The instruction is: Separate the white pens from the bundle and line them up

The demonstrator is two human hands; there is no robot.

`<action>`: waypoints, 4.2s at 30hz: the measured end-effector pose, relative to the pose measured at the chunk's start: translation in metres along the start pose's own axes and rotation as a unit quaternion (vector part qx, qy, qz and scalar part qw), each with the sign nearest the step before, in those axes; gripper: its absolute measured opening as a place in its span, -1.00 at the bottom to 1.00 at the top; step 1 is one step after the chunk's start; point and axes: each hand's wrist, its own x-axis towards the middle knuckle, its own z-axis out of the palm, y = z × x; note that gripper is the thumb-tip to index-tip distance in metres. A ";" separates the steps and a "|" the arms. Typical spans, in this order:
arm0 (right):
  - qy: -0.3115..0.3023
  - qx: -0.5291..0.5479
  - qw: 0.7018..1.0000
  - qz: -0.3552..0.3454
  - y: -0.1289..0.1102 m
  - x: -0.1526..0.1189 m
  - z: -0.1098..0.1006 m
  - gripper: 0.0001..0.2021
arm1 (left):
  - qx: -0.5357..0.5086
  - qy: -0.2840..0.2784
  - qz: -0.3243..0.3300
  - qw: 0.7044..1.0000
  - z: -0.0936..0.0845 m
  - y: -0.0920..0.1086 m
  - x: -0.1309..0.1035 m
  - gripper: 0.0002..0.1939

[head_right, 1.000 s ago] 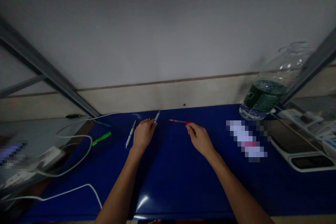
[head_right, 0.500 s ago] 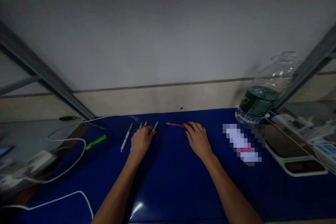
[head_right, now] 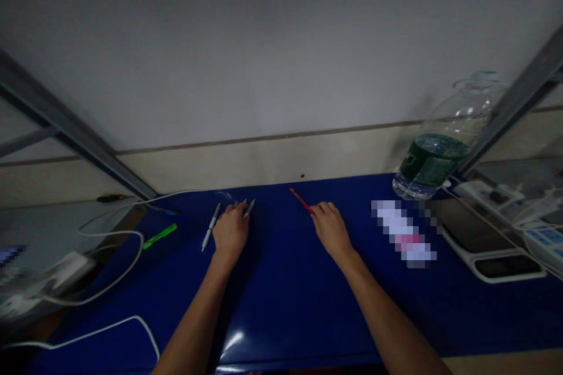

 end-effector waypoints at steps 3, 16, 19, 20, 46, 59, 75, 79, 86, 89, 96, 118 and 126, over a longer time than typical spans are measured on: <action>0.018 0.012 1.000 0.008 0.004 -0.001 0.002 -0.69 | 0.006 -0.001 -0.015 1.000 -0.002 -0.003 0.000 -0.66; 0.034 0.229 0.968 0.098 -0.011 0.000 -0.012 -0.79 | -0.091 0.046 0.166 0.981 0.002 0.014 -0.001 -0.57; 0.020 0.289 0.952 0.098 -0.013 0.001 -0.013 -0.79 | -0.127 0.035 0.285 0.950 0.005 0.029 -0.010 -0.57; 0.015 0.290 0.953 0.091 -0.013 0.000 -0.013 -0.79 | -0.130 0.027 0.312 0.941 0.006 0.033 -0.012 -0.61; -0.096 -0.011 0.992 -0.084 -0.039 -0.006 -0.026 -0.79 | -0.196 -0.124 0.357 0.905 0.006 0.037 -0.017 -0.59; -0.100 0.366 0.917 0.125 -0.026 0.001 -0.027 -0.78 | -0.197 -0.097 0.365 0.905 0.000 0.040 -0.020 -0.59; -0.088 0.389 0.908 0.126 -0.018 -0.001 -0.022 -0.81 | -0.144 -0.067 0.391 0.906 0.009 0.048 -0.021 -0.60; -0.108 0.412 0.895 0.134 -0.020 -0.001 -0.026 -0.72 | -0.157 -0.080 0.375 0.910 0.012 0.050 -0.025 -0.55; -0.162 0.367 0.903 0.152 -0.015 -0.001 -0.023 -0.62 | -0.137 -0.089 0.385 0.908 0.012 0.052 -0.028 -0.62; -0.142 0.396 0.898 0.129 -0.012 -0.003 -0.020 -0.77 | -0.130 -0.095 0.377 0.912 0.012 0.051 -0.026 -0.62; -0.135 0.394 0.904 0.101 -0.014 -0.006 -0.018 -0.68 | -0.118 -0.053 0.387 0.913 0.016 0.051 -0.025 -0.64; -0.123 0.332 0.926 0.130 -0.018 -0.003 -0.028 -0.68 | -0.159 -0.074 0.362 0.916 0.012 0.055 -0.028 -0.56; -0.121 0.377 0.910 0.122 -0.015 -0.003 -0.023 -0.81 | -0.151 -0.076 0.353 0.920 0.014 0.056 -0.030 -0.52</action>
